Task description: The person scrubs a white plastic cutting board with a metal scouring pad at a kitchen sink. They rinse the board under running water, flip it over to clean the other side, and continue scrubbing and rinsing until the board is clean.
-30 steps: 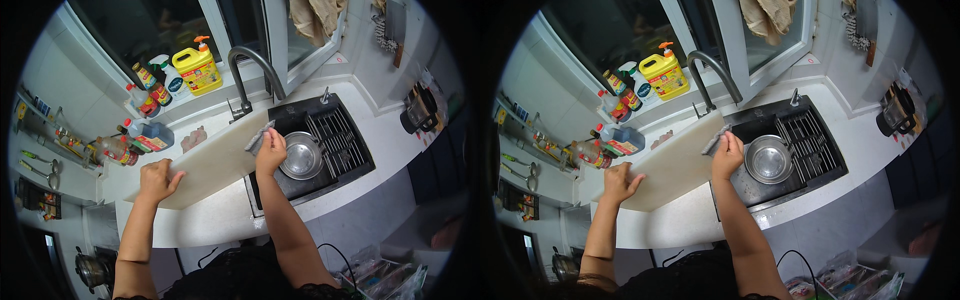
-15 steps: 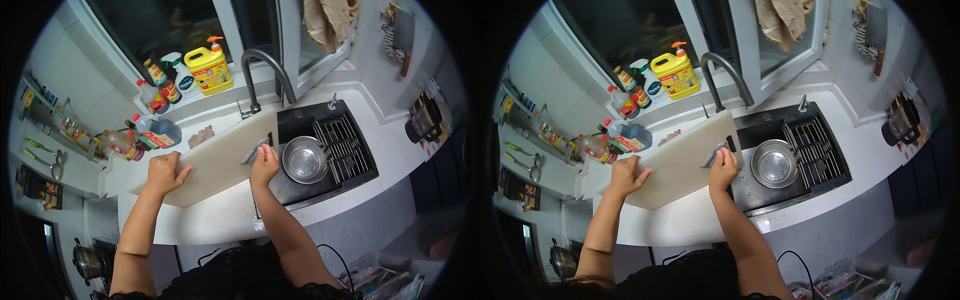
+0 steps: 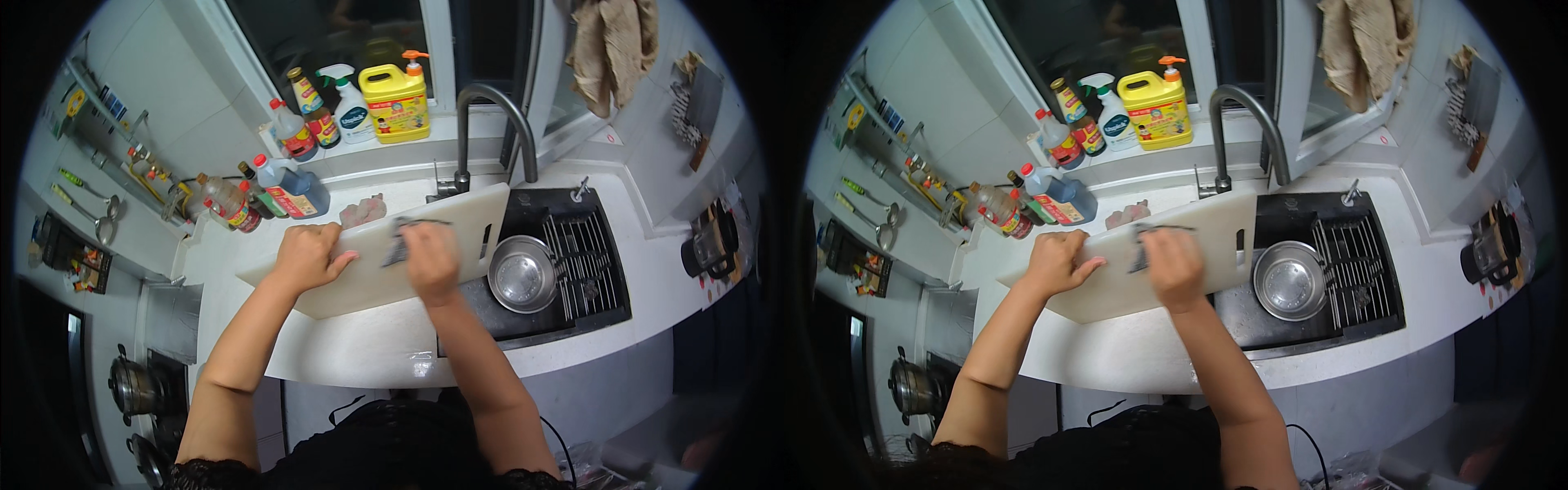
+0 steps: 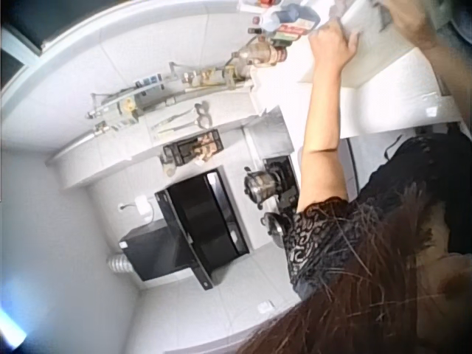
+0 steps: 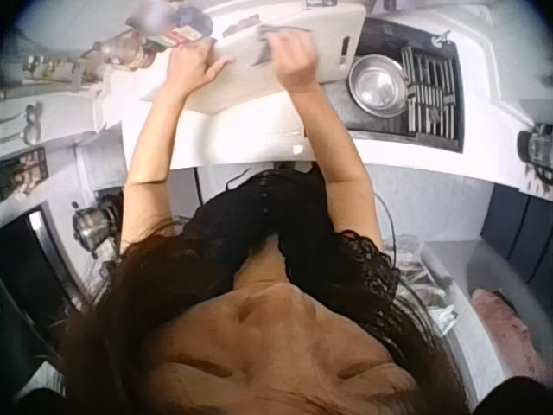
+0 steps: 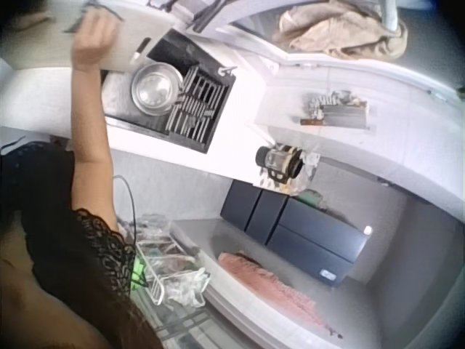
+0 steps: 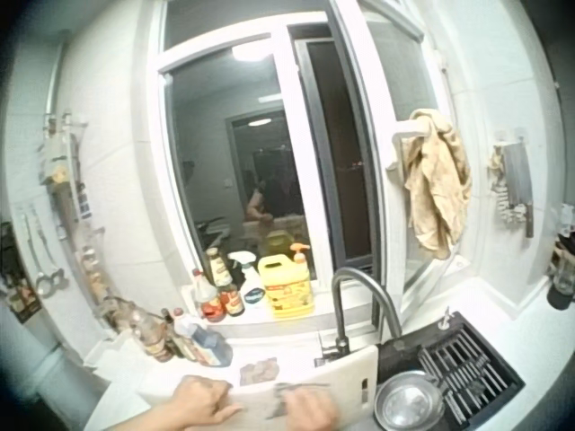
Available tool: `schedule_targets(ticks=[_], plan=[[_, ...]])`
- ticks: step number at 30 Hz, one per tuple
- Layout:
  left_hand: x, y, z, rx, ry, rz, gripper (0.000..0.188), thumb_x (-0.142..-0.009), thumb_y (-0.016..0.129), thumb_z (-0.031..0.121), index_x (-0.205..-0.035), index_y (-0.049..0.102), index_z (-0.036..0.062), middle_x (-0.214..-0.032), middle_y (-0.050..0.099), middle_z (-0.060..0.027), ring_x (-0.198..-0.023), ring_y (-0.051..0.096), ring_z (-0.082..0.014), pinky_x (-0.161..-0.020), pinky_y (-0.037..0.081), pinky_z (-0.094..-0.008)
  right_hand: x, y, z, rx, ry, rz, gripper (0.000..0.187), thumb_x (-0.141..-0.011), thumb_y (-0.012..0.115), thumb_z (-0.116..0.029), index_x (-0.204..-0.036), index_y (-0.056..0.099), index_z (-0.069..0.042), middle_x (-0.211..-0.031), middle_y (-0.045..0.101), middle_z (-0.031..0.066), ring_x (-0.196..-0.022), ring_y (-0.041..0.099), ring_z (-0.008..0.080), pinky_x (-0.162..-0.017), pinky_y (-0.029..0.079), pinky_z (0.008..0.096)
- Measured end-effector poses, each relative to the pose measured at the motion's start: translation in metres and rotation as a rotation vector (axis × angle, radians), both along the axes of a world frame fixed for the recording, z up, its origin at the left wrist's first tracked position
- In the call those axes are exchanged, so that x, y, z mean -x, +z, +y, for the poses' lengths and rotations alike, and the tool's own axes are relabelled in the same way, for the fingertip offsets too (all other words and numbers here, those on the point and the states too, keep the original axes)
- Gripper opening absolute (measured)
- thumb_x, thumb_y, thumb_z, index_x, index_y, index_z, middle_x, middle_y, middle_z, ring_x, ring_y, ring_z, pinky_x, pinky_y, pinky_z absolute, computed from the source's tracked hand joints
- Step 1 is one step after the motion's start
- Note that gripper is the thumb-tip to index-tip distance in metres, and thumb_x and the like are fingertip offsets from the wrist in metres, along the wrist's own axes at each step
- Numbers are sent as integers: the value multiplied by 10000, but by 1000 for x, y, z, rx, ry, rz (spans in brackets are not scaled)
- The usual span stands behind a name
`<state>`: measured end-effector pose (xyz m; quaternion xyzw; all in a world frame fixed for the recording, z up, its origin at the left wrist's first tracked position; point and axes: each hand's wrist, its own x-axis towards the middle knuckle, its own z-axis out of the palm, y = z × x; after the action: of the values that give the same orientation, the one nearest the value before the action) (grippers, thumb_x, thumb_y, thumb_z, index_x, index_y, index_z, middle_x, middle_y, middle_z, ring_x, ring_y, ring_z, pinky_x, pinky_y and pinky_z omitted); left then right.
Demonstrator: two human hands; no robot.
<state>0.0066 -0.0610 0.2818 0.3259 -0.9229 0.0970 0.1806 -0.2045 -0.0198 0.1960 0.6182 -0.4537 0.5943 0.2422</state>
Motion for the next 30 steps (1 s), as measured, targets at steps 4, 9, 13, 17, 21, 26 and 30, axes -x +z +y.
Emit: schedule_targets(ticks=[4,9,13,17,21,26,30], plan=[[3,2,1,-7,39,-39,374,-749,761,371,-846,604,46,-544,571,-78,-533,602,-298,-527,464,-395,-8,6,-1,-17,32,-78,156,-760,663,-34,-914,656,-10,-875,618,96,-749,601,270,-651,503,354],[-2,-2,-3,-42,13,-18,390,-751,750,383,-842,584,42,-586,587,-88,-553,605,-312,-536,465,-403,-57,19,3,-7,205,-49,141,-731,690,13,-861,647,-18,-819,606,84,-714,592,267,-628,503,361],[-1,-1,-4,-38,46,-22,388,-730,749,365,-838,570,38,-596,592,-96,-567,609,-316,-530,464,-405,-32,0,-1,-71,33,-84,167,-704,713,24,-849,646,-25,-808,613,90,-729,606,273,-638,509,369],[5,-1,-3,-36,40,-10,390,-747,741,373,-815,554,39,-604,598,-109,-574,609,-325,-529,463,-407,-53,12,2,-85,170,-272,172,-698,731,29,-835,643,-25,-808,625,102,-741,618,290,-641,514,375],[-1,-2,-4,-61,30,-4,381,-740,744,359,-805,544,41,-615,607,-121,-581,611,-335,-539,466,-418,-66,14,3,-123,197,-332,157,-716,735,24,-832,645,-30,-795,634,104,-742,625,289,-657,521,377],[2,1,-1,-85,113,-49,366,-708,755,322,-812,547,40,-632,620,-131,-595,616,-343,-555,471,-432,-52,5,4,-255,167,-631,114,-733,743,12,-781,644,-18,-805,646,109,-723,628,271,-666,526,358],[2,1,0,-112,85,-36,382,-721,756,337,-816,548,31,-657,632,-139,-607,623,-344,-564,475,-434,-78,8,6,-183,224,-554,92,-735,744,14,-751,656,-7,-780,655,106,-636,617,183,-586,510,291]])
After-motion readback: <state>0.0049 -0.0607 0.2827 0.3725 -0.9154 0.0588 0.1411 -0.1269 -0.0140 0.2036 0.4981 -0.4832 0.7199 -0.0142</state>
